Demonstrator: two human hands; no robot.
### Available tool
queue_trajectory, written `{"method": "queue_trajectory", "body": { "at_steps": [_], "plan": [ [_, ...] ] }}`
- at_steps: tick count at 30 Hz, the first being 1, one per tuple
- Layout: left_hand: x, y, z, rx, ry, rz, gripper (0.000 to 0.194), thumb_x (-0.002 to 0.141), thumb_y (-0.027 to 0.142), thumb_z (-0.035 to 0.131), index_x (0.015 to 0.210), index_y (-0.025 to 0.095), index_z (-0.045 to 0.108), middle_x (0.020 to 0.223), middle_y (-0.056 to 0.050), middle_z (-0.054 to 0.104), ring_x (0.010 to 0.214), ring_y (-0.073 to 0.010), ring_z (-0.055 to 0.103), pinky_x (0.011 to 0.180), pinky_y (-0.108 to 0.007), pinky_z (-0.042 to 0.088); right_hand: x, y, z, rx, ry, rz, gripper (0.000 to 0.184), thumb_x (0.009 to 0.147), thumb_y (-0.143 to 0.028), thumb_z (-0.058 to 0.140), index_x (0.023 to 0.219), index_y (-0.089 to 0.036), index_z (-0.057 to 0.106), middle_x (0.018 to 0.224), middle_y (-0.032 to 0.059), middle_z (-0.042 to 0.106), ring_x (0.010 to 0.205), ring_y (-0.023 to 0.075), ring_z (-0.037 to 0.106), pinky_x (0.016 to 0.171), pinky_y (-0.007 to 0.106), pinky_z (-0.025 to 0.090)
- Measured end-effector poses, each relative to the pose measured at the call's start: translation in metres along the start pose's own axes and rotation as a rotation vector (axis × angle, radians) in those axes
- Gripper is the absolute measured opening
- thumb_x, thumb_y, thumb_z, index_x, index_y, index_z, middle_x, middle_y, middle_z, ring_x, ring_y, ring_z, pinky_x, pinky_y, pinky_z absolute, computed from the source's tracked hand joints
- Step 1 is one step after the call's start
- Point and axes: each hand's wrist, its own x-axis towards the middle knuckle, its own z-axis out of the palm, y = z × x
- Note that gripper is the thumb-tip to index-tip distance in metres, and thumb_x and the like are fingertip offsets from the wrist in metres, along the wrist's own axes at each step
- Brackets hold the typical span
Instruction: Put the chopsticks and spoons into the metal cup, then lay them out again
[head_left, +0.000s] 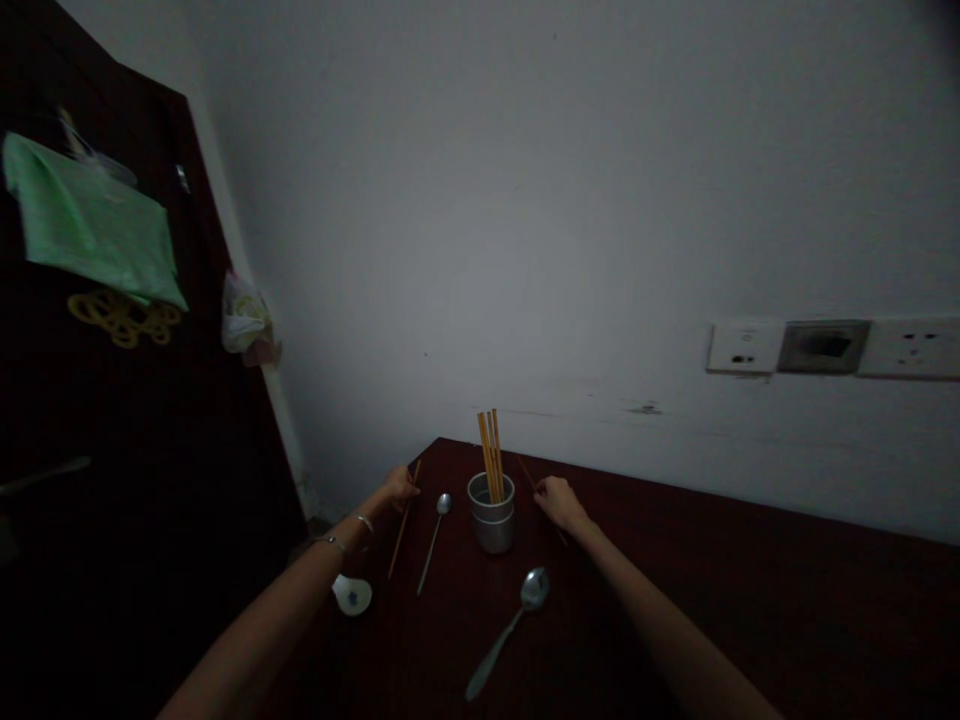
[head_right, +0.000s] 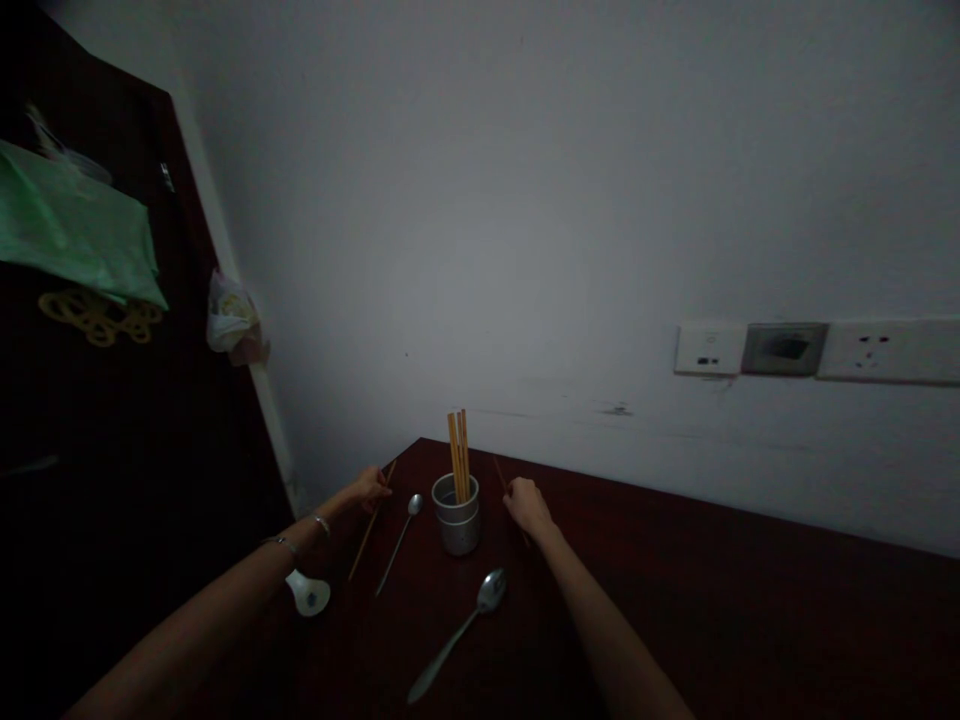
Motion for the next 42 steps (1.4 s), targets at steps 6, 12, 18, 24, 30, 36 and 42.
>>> {"method": "queue_trajectory", "body": {
  "at_steps": [6, 12, 18, 24, 30, 36, 42],
  "plan": [
    [0.008, -0.013, 0.016, 0.166, -0.045, -0.054, 0.019, 0.067, 0.018, 0.064, 0.058, 0.012, 0.048, 0.050, -0.003, 0.052, 0.050, -0.0184, 0.058, 0.044, -0.031, 0.051, -0.003, -0.005, 0.008, -0.147, -0.057, -0.026, 0.020, 0.078, -0.015, 0.045, 0.086, -0.010, 0.062, 0.096, 0.0160, 0.062, 0.093, 0.0229, 0.059, 0.075, 0.027, 0.041],
    [0.007, -0.022, 0.023, 0.240, 0.022, 0.002, 0.013, 0.070, 0.020, 0.059, 0.076, 0.011, 0.052, 0.082, -0.008, 0.059, 0.061, -0.0184, 0.060, 0.037, -0.022, 0.047, -0.010, -0.013, 0.007, -0.230, -0.069, -0.052, 0.022, 0.083, -0.018, 0.041, 0.091, -0.010, 0.061, 0.103, 0.0165, 0.057, 0.095, 0.0225, 0.058, 0.077, 0.028, 0.042],
    [0.007, -0.028, 0.023, 0.266, 0.036, 0.033, 0.023, 0.072, 0.024, 0.057, 0.091, 0.012, 0.050, 0.095, -0.009, 0.056, 0.066, -0.0154, 0.059, 0.034, -0.016, 0.043, -0.015, -0.017, 0.004, -0.263, -0.059, -0.050, 0.023, 0.083, -0.020, 0.042, 0.091, -0.009, 0.060, 0.102, 0.0165, 0.057, 0.093, 0.0238, 0.059, 0.075, 0.030, 0.043],
    [0.011, -0.033, 0.024, 0.237, 0.051, 0.050, 0.023, 0.070, 0.026, 0.059, 0.088, 0.013, 0.050, 0.089, -0.007, 0.057, 0.062, -0.0143, 0.057, 0.034, -0.015, 0.042, -0.004, -0.022, -0.009, 0.039, -0.006, -0.008, 0.023, 0.076, -0.018, 0.047, 0.091, -0.013, 0.063, 0.101, 0.0137, 0.061, 0.096, 0.0229, 0.057, 0.077, 0.029, 0.043],
    [0.010, -0.031, 0.024, 0.219, 0.035, 0.066, 0.021, 0.067, 0.022, 0.058, 0.085, 0.013, 0.051, 0.078, -0.006, 0.057, 0.058, -0.0155, 0.057, 0.037, -0.019, 0.043, 0.017, -0.047, -0.034, 0.606, -0.087, -0.013, 0.046, 0.068, -0.012, 0.052, 0.114, -0.014, 0.053, 0.108, 0.0086, 0.061, 0.080, 0.0142, 0.061, 0.058, 0.020, 0.047],
    [0.003, -0.020, 0.020, 0.234, 0.071, 0.086, 0.017, 0.065, 0.019, 0.055, 0.081, 0.012, 0.054, 0.079, -0.008, 0.059, 0.063, -0.0192, 0.057, 0.045, -0.025, 0.045, 0.021, -0.074, -0.053, 0.850, -0.164, -0.001, 0.054, 0.062, -0.013, 0.061, 0.115, -0.012, 0.051, 0.108, 0.0111, 0.061, 0.077, 0.0131, 0.061, 0.054, 0.017, 0.044],
    [-0.004, 0.017, 0.013, 0.203, 0.192, 0.262, 0.011, 0.068, 0.016, 0.051, 0.077, 0.013, 0.057, 0.080, -0.007, 0.061, 0.079, -0.0183, 0.056, 0.068, -0.025, 0.043, 0.030, -0.084, -0.040, 0.810, -0.121, -0.058, 0.033, 0.067, -0.014, 0.061, 0.099, -0.007, 0.061, 0.085, 0.0087, 0.068, 0.071, 0.0146, 0.062, 0.061, 0.022, 0.047]
  ]
}}
